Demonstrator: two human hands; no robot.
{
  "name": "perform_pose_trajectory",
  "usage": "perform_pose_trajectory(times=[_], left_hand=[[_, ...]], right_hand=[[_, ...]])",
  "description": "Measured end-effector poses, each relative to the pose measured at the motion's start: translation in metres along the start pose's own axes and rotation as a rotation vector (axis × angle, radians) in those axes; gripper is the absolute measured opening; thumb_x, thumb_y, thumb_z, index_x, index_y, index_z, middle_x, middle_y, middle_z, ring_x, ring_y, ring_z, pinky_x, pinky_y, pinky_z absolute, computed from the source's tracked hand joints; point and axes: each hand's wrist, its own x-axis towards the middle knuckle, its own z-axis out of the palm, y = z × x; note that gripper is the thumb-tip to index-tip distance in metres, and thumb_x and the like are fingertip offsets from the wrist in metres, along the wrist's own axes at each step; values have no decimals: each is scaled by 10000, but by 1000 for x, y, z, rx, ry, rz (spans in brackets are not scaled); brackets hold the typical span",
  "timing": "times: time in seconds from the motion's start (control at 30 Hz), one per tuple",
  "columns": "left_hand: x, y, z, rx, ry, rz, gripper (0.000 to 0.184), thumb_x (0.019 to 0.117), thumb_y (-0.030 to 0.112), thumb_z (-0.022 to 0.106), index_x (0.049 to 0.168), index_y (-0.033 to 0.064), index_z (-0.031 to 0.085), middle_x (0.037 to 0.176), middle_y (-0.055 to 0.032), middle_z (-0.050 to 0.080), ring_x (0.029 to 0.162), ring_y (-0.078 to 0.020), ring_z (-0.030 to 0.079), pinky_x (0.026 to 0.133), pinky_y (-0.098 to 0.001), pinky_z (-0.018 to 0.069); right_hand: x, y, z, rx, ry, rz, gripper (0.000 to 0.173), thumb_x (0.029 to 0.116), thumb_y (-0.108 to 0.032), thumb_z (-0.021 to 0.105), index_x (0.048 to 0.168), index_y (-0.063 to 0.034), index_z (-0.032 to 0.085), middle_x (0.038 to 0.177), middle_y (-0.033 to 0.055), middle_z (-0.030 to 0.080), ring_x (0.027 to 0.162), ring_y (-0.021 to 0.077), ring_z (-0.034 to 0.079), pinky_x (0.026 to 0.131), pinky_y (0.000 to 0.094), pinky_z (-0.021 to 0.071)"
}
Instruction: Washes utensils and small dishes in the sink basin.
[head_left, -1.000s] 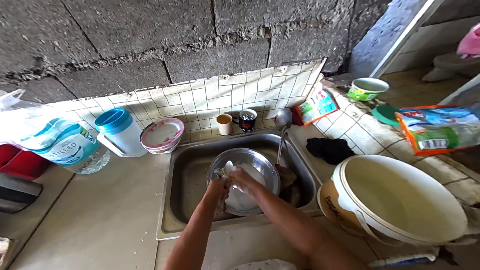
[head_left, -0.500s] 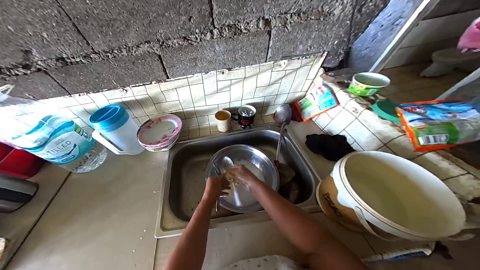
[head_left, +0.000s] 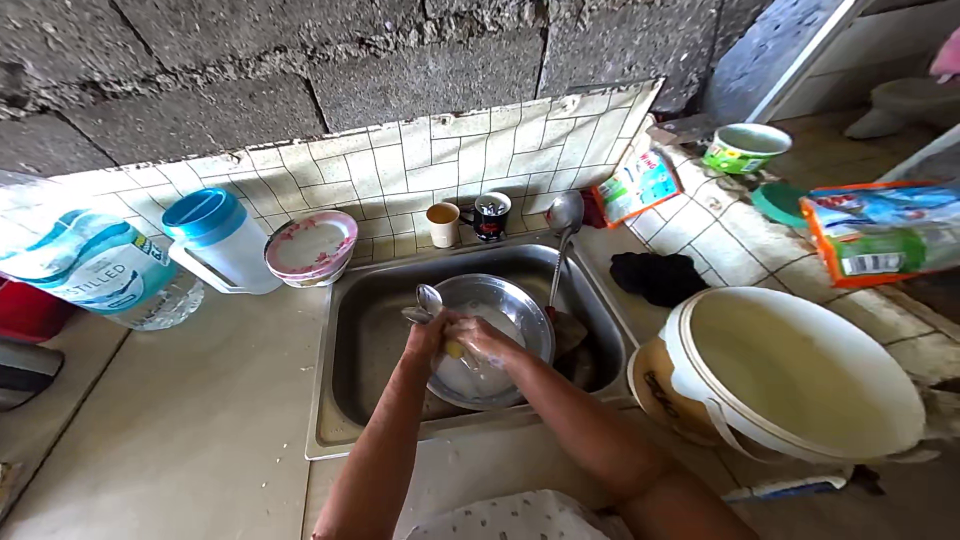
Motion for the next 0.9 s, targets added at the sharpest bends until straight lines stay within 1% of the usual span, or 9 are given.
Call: perform_pose_trajectory(times=[0.07, 0.17, 0.23, 0.33, 0.43, 0.63, 0.77, 0.87, 0.9], left_hand=[[-1, 0, 1, -35, -1, 40, 318, 1107, 158, 407, 932, 2, 621, 765, -61, 684, 638, -122, 642, 600, -268, 544], [4, 3, -12, -212, 154, 131, 335, 1114, 141, 378, 849, 37, 555, 641, -33, 623, 571, -124, 624, 593, -267, 559], [11, 3, -23, -291, 269, 172, 367, 1115, 155, 376, 778, 83, 499, 544, 4, 550, 487, -106, 578, 549, -259, 551], [14, 1, -37, -300, 381, 175, 381, 1118, 196, 392, 751, 116, 456, 464, 51, 407, 381, -66, 445, 437, -224, 466], [7, -1, -44, -216, 410, 90, 241, 1077, 210, 526, 895, 56, 560, 532, 22, 454, 400, -64, 439, 404, -216, 427], [2, -9, -47, -182, 169, -99, 281, 1097, 151, 412, 1000, -1, 629, 499, 62, 386, 362, -17, 358, 355, -160, 339], [3, -21, -37, -25, 161, -190, 231, 1090, 122, 449, 1196, -34, 583, 836, -66, 654, 592, -90, 593, 524, -222, 497], [5, -31, -24, -16, 133, -252, 316, 1111, 137, 393, 1366, -45, 435, 1180, -193, 633, 894, -221, 681, 742, -366, 570], [7, -34, -19, 1, 124, -272, 341, 1118, 154, 384, 1395, -42, 415, 1230, -207, 611, 935, -235, 673, 768, -382, 565]], right_hand=[[4, -1, 4, -76, -42, -36, 300, 1074, -146, 514, 1215, 77, 656, 1227, 207, 662, 1107, 200, 626, 1011, 359, 479], [17, 9, -3, -160, -219, 12, 328, 1087, -234, 509, 1170, 53, 644, 946, 123, 639, 747, 118, 572, 728, 295, 504], [33, 24, -11, -178, -326, 41, 329, 1079, -240, 535, 1153, 64, 635, 926, 127, 635, 718, 121, 576, 716, 297, 517], [63, 56, -10, -367, -303, 181, 346, 1040, -230, 618, 1193, 80, 631, 1046, 221, 653, 857, 251, 622, 821, 419, 523], [76, 71, 3, -722, -196, 416, 557, 1018, -394, 623, 1288, 93, 610, 1358, 300, 594, 1289, 433, 571, 1068, 615, 435], [70, 64, 21, -751, -133, 519, 418, 1015, -250, 587, 1286, 67, 618, 1377, 265, 598, 1308, 416, 565, 1039, 623, 451], [71, 64, 0, -550, -87, 532, 456, 1022, -302, 600, 1292, 65, 610, 1358, 270, 600, 1288, 392, 575, 1058, 592, 441], [67, 63, -12, -409, -26, 429, 433, 1014, -323, 630, 1144, 89, 640, 1138, 270, 640, 1031, 365, 627, 907, 557, 482], [60, 54, -11, -463, -28, 410, 429, 1006, -336, 631, 1119, 77, 651, 1135, 264, 652, 1053, 374, 636, 913, 573, 486]])
